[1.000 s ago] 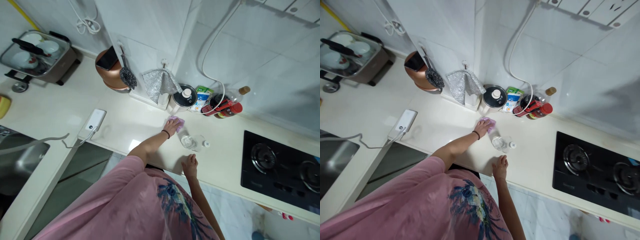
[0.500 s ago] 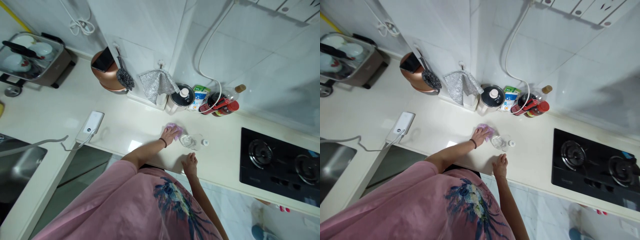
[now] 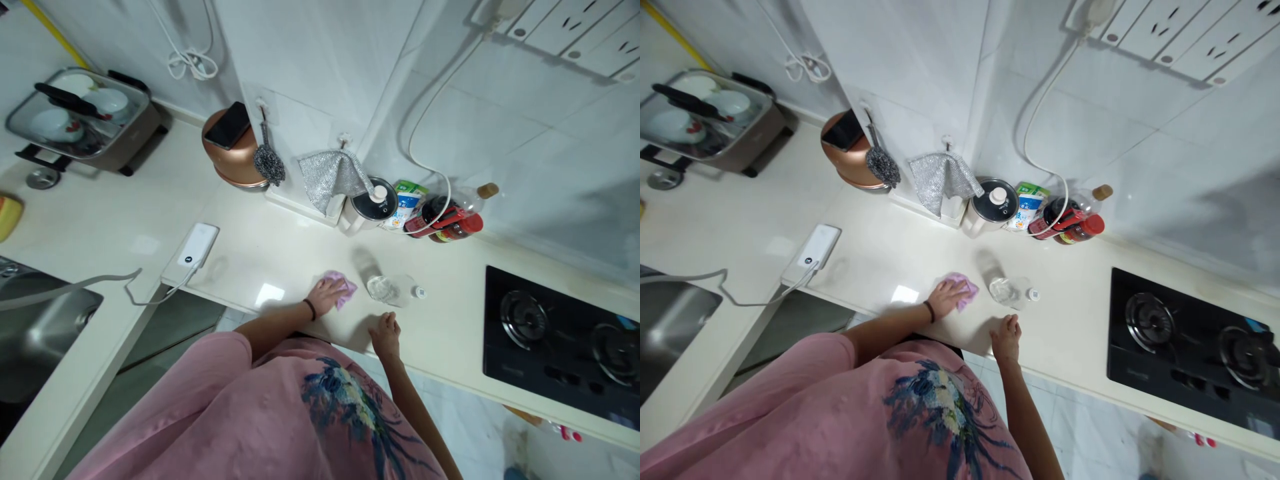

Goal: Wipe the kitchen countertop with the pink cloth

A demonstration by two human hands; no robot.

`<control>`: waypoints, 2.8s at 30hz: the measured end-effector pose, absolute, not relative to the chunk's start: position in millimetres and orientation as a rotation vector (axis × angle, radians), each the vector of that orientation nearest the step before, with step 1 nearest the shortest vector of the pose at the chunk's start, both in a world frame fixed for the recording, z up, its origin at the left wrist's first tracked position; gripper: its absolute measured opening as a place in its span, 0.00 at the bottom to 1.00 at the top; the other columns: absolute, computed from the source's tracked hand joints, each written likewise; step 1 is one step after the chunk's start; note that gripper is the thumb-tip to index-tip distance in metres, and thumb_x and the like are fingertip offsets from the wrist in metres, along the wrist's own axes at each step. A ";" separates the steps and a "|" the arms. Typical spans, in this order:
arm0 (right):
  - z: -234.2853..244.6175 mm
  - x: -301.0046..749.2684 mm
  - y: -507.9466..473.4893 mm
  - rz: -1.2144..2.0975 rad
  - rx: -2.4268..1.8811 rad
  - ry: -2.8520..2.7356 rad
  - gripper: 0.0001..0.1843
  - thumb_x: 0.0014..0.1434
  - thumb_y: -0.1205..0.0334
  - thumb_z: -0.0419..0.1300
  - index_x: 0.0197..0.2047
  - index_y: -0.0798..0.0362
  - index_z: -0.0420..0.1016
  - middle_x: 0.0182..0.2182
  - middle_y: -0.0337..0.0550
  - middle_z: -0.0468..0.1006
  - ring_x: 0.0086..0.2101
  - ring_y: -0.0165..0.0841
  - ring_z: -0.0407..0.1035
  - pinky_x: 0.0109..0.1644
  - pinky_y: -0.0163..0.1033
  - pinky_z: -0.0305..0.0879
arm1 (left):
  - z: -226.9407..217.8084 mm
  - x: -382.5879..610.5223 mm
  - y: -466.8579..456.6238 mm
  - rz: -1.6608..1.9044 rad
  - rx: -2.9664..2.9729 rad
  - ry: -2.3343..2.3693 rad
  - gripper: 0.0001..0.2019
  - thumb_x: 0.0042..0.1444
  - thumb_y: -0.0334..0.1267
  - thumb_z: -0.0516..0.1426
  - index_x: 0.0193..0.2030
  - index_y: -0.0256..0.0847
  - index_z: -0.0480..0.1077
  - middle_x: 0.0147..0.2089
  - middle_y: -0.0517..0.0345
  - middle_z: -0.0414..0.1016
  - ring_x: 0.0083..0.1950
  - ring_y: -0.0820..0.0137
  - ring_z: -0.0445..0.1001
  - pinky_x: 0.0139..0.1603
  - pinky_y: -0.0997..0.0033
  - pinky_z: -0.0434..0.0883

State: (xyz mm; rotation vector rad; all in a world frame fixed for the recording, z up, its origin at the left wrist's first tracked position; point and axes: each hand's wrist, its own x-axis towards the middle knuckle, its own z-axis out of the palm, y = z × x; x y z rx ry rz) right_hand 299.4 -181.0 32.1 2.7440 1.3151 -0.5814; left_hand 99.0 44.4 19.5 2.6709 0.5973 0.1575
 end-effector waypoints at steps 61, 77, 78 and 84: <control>20.6 305.9 -185.2 -0.503 2.698 1.322 0.42 0.65 0.55 0.52 0.77 0.68 0.51 0.75 0.72 0.56 0.75 0.53 0.49 0.75 0.56 0.48 | 16.7 108.0 -20.0 0.209 2.758 0.396 0.23 0.73 0.38 0.53 0.72 0.58 0.72 0.79 0.56 0.63 0.67 0.57 0.68 0.63 0.55 0.64; 24.2 305.8 -183.7 -0.522 2.703 1.354 0.42 0.65 0.56 0.51 0.76 0.72 0.51 0.76 0.76 0.52 0.75 0.54 0.47 0.75 0.56 0.50 | 63.9 -96.4 148.1 -0.086 2.066 2.062 0.31 0.70 0.38 0.52 0.79 0.52 0.62 0.84 0.48 0.50 0.75 0.42 0.54 0.66 0.41 0.60; 24.1 305.7 -184.0 -0.524 2.705 1.348 0.42 0.65 0.55 0.51 0.75 0.73 0.51 0.76 0.76 0.51 0.75 0.53 0.47 0.75 0.55 0.50 | 63.4 -91.1 140.9 -0.087 2.076 2.047 0.31 0.69 0.38 0.52 0.79 0.52 0.62 0.84 0.48 0.50 0.75 0.41 0.54 0.66 0.40 0.60; 21.1 305.5 -185.9 -0.573 2.790 1.367 0.42 0.64 0.55 0.52 0.76 0.67 0.50 0.77 0.72 0.51 0.75 0.55 0.46 0.75 0.59 0.50 | 50.4 -22.9 56.6 -0.157 2.401 1.385 0.30 0.67 0.35 0.54 0.75 0.59 0.68 0.81 0.53 0.58 0.74 0.46 0.58 0.66 0.44 0.61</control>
